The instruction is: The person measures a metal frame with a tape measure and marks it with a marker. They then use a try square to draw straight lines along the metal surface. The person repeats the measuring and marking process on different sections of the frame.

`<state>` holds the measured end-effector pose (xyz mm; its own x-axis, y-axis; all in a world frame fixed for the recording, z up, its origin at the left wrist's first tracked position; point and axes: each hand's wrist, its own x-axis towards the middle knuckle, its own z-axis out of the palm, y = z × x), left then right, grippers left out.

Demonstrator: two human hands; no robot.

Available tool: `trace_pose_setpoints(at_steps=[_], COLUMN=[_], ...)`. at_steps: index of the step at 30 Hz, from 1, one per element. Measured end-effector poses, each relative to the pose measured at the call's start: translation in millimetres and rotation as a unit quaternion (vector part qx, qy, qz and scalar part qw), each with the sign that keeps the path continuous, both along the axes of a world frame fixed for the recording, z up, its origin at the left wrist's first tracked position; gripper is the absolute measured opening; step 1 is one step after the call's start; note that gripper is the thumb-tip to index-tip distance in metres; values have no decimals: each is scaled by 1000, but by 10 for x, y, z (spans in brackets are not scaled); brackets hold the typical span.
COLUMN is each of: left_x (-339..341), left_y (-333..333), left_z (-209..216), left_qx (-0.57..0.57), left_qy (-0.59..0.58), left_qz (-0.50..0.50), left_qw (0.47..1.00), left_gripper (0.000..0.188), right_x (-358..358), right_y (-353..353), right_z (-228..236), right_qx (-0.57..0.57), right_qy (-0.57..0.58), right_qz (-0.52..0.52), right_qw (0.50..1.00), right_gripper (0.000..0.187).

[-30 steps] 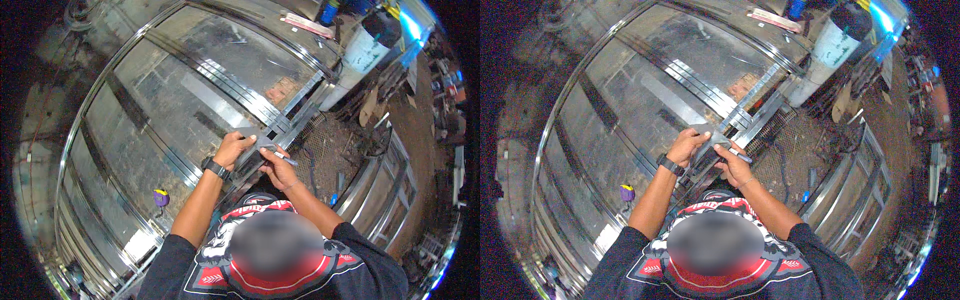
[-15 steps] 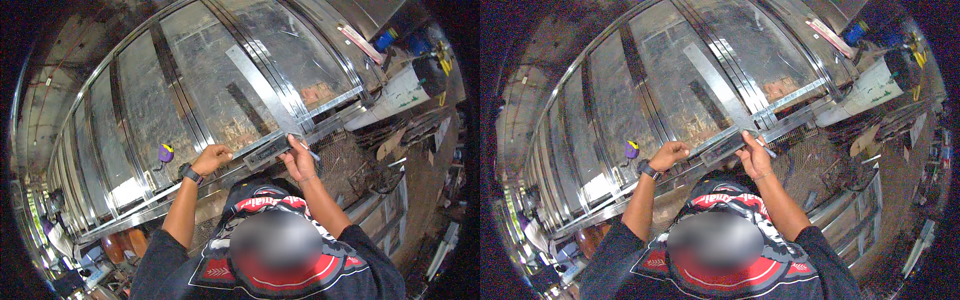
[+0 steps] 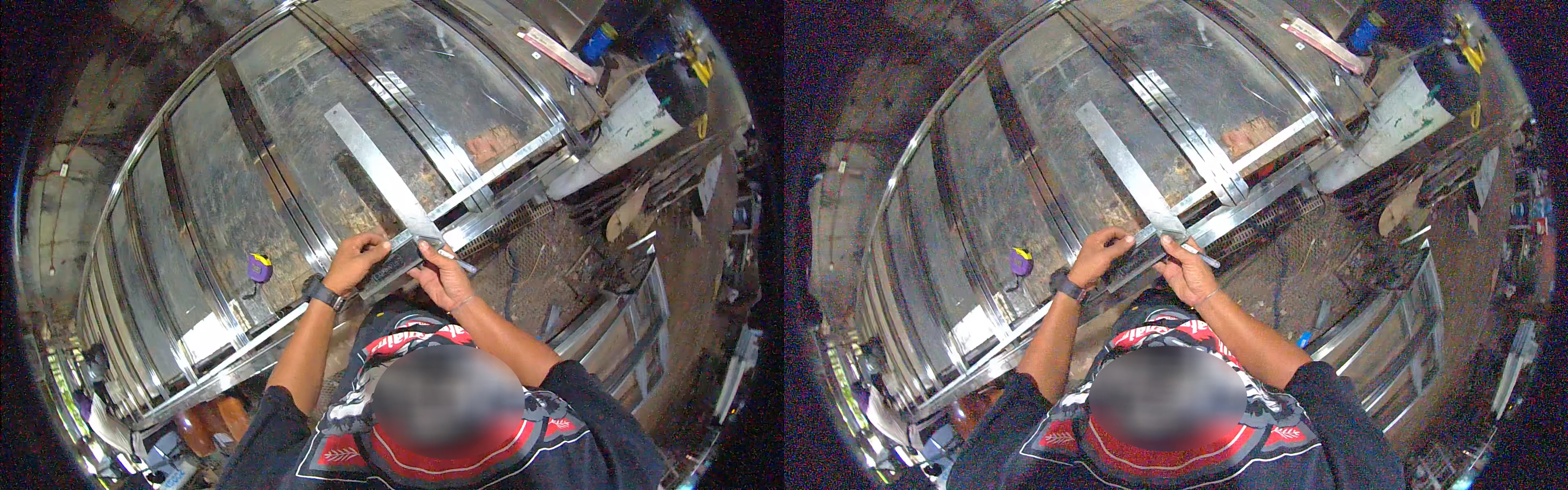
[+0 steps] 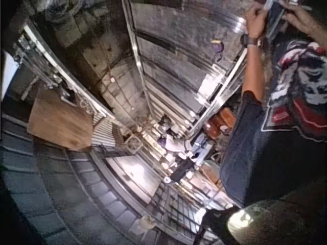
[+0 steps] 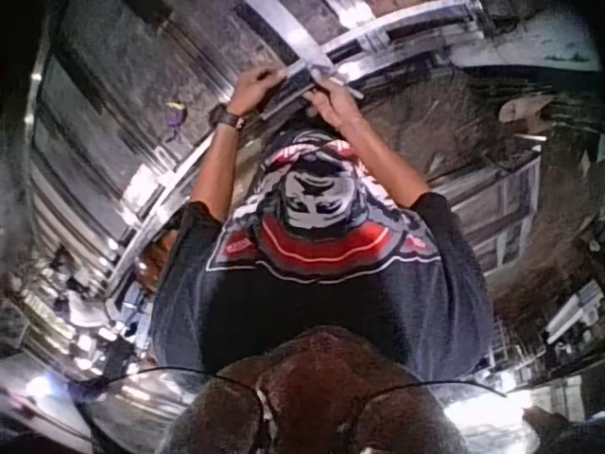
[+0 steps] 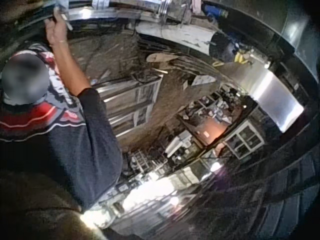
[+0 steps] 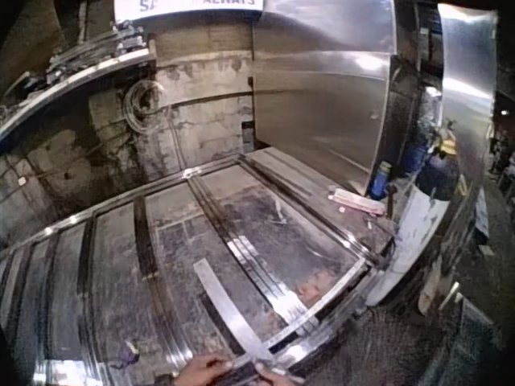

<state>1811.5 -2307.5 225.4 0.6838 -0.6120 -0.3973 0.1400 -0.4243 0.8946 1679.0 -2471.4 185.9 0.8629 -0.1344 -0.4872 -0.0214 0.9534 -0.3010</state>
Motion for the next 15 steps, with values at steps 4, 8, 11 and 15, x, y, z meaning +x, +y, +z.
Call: trace_pose_setpoints(at_steps=[4,8,11,15], left_x=[-62,-132,-165,-144], left_y=[-147,-230,-254,-181], left_z=[59,119,266,117], left_qx=[-10,-10,-14,-8], left_qy=[-32,-60,-60,-62], left_qz=[37,53,51,10], left_qw=[999,997,997,998], left_gripper=[26,30,34,33], right_x=[-35,-104,-113,-136], right_y=[133,289,455,599], right_z=[197,274,374,433], right_qx=[-35,-50,-53,-91], right_qy=[-10,-10,-6,21], right_qz=[-16,-31,-65,-105], right_qw=[999,998,996,990], right_gripper=[31,32,34,39])
